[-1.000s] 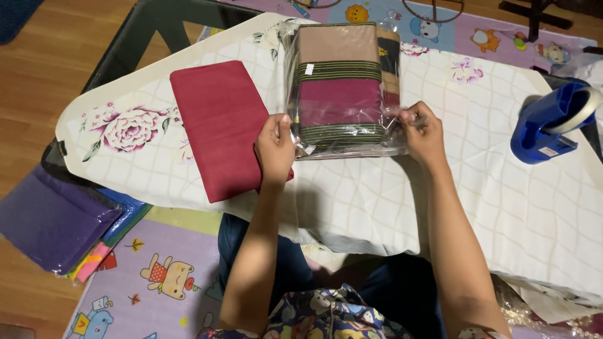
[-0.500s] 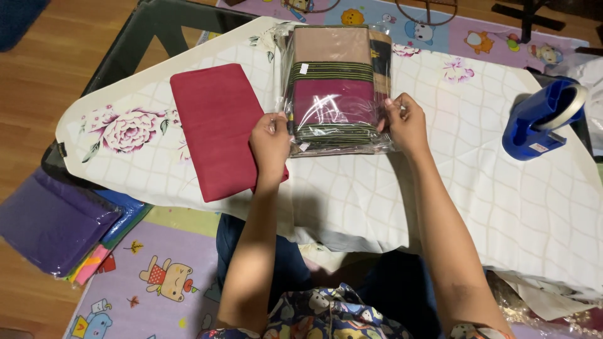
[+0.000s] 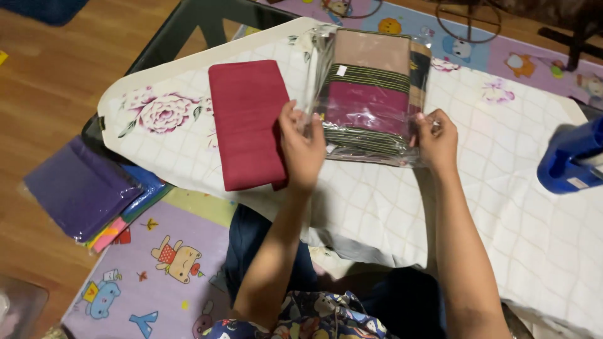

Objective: The person gathers several folded fabric pieces, places them into a clear plastic bag, and seals the bag using a tape dispenser. The person then places the sealed package on the table.

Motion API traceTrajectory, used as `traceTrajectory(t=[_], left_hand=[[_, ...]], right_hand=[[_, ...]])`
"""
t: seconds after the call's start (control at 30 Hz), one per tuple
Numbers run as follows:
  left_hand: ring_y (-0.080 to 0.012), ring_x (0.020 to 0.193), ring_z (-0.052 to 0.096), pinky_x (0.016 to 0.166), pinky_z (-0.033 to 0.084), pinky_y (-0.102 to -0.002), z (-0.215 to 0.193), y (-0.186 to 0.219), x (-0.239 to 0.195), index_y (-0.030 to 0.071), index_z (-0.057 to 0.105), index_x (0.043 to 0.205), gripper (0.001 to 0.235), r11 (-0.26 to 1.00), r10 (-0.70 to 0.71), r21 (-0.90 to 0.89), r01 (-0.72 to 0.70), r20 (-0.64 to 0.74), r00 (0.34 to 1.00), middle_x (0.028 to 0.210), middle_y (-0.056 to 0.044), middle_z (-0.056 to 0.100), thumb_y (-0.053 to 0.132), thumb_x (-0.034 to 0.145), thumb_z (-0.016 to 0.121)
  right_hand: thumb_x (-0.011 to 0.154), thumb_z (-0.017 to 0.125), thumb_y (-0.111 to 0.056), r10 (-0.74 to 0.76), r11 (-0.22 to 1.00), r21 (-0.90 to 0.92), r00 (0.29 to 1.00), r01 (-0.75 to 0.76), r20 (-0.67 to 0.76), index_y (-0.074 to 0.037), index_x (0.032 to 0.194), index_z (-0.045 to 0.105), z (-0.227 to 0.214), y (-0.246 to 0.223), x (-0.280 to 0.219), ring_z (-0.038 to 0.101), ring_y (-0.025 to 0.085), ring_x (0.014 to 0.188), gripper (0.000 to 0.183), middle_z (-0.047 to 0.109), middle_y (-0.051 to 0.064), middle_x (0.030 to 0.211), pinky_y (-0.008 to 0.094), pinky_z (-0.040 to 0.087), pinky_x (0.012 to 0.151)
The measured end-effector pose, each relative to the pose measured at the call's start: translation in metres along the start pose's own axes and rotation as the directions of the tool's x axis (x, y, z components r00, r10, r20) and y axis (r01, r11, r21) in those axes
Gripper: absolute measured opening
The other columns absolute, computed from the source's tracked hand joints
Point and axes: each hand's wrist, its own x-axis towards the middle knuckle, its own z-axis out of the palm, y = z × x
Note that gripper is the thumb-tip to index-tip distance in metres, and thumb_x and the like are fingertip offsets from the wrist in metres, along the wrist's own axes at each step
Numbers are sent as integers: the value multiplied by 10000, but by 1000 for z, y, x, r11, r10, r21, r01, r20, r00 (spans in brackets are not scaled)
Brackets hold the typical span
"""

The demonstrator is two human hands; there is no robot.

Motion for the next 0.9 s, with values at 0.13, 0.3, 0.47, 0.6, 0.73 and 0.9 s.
traceTrajectory(t=[0.13, 0.3, 0.47, 0.6, 0.73, 0.9], left_hand=[[-377, 1090, 638, 1011, 487, -530, 19, 12, -18, 54, 667, 1135, 326, 723, 689, 166, -670, -116, 715, 1155, -162, 641, 297, 921, 629], [-295, 1188, 667, 1131, 431, -543, 71, -24, -37, 153, 722, 1135, 254, 418, 849, 92, -904, 314, 425, 1171, -78, 708, 282, 958, 593], [-325, 1452, 448, 1191, 233, -632, 74, -33, -31, 349, 523, 1479, 455, 393, 630, 251, -885, 627, 458, 1532, 5, 534, 432, 1044, 418], [-319, 1476, 430, 1196, 228, -616, 66, -32, -35, 384, 474, 1518, 467, 410, 550, 258, -875, 695, 463, 1573, 26, 499, 407, 1059, 392], [-324, 1509, 365, 1190, 229, -635, 65, -29, -36, 384, 456, 1529, 469, 416, 474, 274, -867, 748, 464, 1619, 32, 433, 404, 1071, 357], [-347, 1520, 334, 1180, 216, -666, 67, -30, -34, 395, 432, 1544, 482, 453, 417, 241, -858, 793, 443, 1615, 28, 438, 398, 1068, 358]], right_hand=[[1137, 602, -254, 15, 1000, 22, 1000, -15, 18, -143, 935, 548, -3, 1, 2, 469, 145, 381, 237, 586, 67, 511, 221, 318, 428], [1121, 631, -239, 2, 1000, 30, 1000, -2, 8, -125, 941, 569, -3, 13, 4, 480, 140, 374, 222, 595, 77, 520, 227, 321, 407], [1050, 674, -212, 152, 966, 214, 988, -145, -16, -119, 941, 555, -1, -13, -3, 497, 117, 356, 186, 609, 85, 503, 211, 332, 370], [976, 770, -204, 252, 918, 338, 964, -209, -87, -121, 971, 529, -2, -4, 2, 570, 124, 398, 255, 636, 82, 540, 194, 347, 378], [950, 821, -220, 300, 875, 439, 940, -203, -162, -73, 984, 542, -11, 19, 7, 644, 170, 425, 317, 657, 106, 623, 236, 463, 369], [930, 856, -249, 354, 878, 424, 896, -221, -267, -20, 1086, 577, -22, 16, 4, 593, 160, 355, 394, 652, 87, 724, 264, 458, 303]])
